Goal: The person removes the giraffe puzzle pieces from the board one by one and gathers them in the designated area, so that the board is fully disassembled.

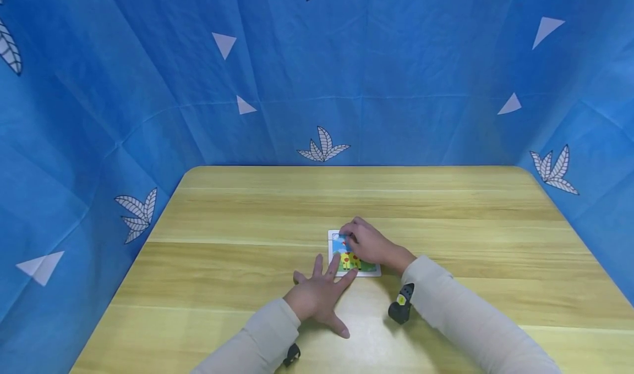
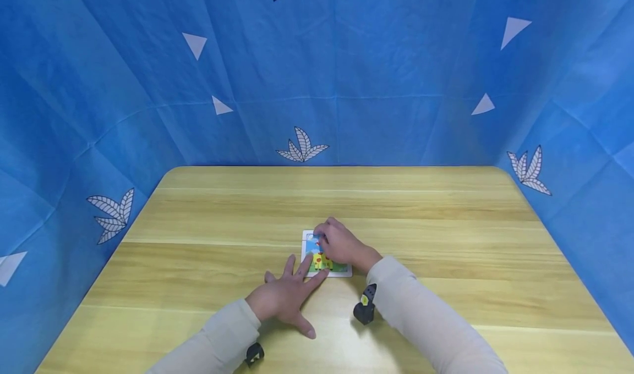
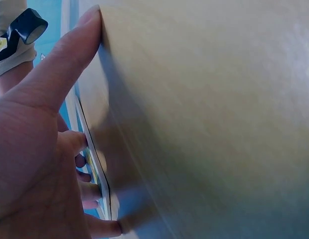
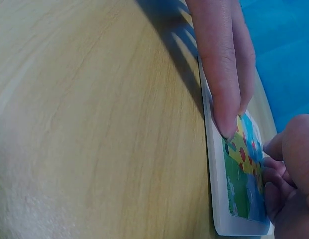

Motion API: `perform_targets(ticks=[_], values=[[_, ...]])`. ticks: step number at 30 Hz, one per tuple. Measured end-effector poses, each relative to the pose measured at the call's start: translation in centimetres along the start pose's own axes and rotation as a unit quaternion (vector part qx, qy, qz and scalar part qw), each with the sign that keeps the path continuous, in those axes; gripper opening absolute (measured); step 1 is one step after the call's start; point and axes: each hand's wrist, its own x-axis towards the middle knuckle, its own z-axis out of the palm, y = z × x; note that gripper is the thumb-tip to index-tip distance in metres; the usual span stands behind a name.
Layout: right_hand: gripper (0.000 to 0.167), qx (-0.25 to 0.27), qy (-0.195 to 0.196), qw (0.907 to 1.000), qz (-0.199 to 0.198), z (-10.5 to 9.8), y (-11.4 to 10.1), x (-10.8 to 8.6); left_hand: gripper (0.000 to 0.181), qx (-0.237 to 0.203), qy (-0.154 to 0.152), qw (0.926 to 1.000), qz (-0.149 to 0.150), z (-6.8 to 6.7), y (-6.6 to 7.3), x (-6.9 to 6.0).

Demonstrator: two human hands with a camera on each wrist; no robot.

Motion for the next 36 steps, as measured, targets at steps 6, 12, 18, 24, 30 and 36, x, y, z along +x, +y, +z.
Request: perform_targets(ticks=[6, 12, 18, 24, 30, 36], values=[[0.025, 0.005, 0.001, 1.0000, 0.003, 0.13, 0.00, 0.10, 0.116, 0.008, -0.001, 1.0000, -0.003, -0.11, 0.01, -0.06], [0.024, 0.016, 0.001, 0.9999, 0.003, 0.21, -0.02, 0.10, 0.115, 0.014, -0.004, 0.9999, -0.005, -0.09, 0.04, -0.04], [0.023, 0.019, 0.003, 0.9998, 0.003, 0.36, 0.08, 0.15, 0.116, 0.017, -0.006, 0.9998, -0.008, -0.17, 0.05, -0.05], [0.023, 0.028, 0.012, 0.9995, 0.006, 0.34, 0.16, 0.17, 0.116, 0.022, -0.004, 0.9997, -0.009, -0.12, 0.09, -0.05], [0.022, 0.033, 0.016, 0.9992, 0.018, 0.51, 0.24, 0.23, 0.116, 0.023, 0.000, 0.9997, -0.009, -0.12, 0.14, -0.08], [0.021, 0.035, 0.030, 0.9986, 0.028, 0.42, -0.01, 0.31, 0.116, 0.014, 0.004, 0.9999, -0.008, -0.10, 0.14, -0.10]])
